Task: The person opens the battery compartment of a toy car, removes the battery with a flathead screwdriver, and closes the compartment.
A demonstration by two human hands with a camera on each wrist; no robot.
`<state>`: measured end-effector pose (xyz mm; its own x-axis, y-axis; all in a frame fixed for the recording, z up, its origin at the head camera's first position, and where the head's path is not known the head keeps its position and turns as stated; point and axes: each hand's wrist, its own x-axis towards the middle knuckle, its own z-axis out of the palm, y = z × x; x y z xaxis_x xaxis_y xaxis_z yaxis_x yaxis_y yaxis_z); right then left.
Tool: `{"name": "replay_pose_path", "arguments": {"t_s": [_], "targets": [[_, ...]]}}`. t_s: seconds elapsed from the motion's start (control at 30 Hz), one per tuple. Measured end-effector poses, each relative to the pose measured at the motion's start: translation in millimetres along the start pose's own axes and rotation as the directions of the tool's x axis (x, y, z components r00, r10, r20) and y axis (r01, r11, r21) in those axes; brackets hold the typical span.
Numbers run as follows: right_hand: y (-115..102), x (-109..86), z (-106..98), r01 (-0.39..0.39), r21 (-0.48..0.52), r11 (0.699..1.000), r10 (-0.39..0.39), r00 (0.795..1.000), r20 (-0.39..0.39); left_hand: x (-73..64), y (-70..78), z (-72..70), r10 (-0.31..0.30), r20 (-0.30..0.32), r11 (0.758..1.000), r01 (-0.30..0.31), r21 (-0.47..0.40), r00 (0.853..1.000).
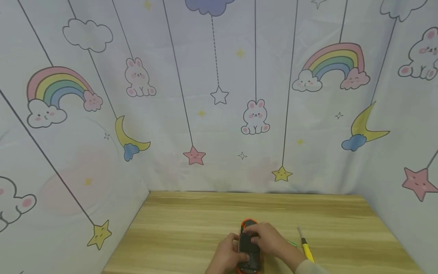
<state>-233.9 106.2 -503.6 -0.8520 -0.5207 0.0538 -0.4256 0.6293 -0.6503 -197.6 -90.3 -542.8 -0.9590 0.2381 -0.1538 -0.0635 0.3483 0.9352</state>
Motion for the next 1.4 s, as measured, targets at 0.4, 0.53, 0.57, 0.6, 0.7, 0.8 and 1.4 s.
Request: {"name": "replay_pose_path", "arguments": {"t_s": [0.4, 0.53, 0.57, 0.6, 0.7, 0.8, 1.4], "targets": [[-10.0, 1.0, 0.5, -0.052, -0.179, 0.982, 0.045, 0.998, -0.047, -0.5, 2.2, 1.4, -0.008, -0.018, 0.999, 0.009, 0.037, 1.0], [-10.0, 2.2, 0.3, -0.048, -0.207, 0.977, 0.04, 0.998, -0.043, -0.7, 2.3, 1.4, -0.013, -0.017, 0.999, 0.013, 0.035, 1.0], [-9.8, 2.8, 0.4, -0.049, -0.208, 0.977, 0.04, 0.998, -0.044, -0.4, 1.9, 1.2, -0.014, -0.016, 0.999, 0.014, 0.032, 1.0], [-9.2, 3.3, 1.0, -0.051, -0.208, 0.977, 0.043, 0.998, -0.045, -0.5, 2.0, 1.2, -0.015, -0.016, 0.999, 0.015, 0.028, 1.0], [-7.5, 4.2, 3.2, -0.057, -0.207, 0.977, 0.046, 0.997, -0.055, -0.2, 1.8, 1.0, -0.015, -0.016, 1.0, 0.015, 0.019, 1.0], [-5.2, 4.2, 6.8, -0.058, -0.235, 0.97, 0.044, 0.997, -0.065, -0.1, 1.5, 1.4, -0.012, -0.01, 1.0, 0.012, 0.005, 1.0], [-3.6, 2.5, 13.1, -0.059, -0.292, 0.954, 0.04, 0.997, -0.07, 1.0, -1.7, 1.4, -0.013, -0.005, 1.0, 0.013, -0.009, 1.0]]}}
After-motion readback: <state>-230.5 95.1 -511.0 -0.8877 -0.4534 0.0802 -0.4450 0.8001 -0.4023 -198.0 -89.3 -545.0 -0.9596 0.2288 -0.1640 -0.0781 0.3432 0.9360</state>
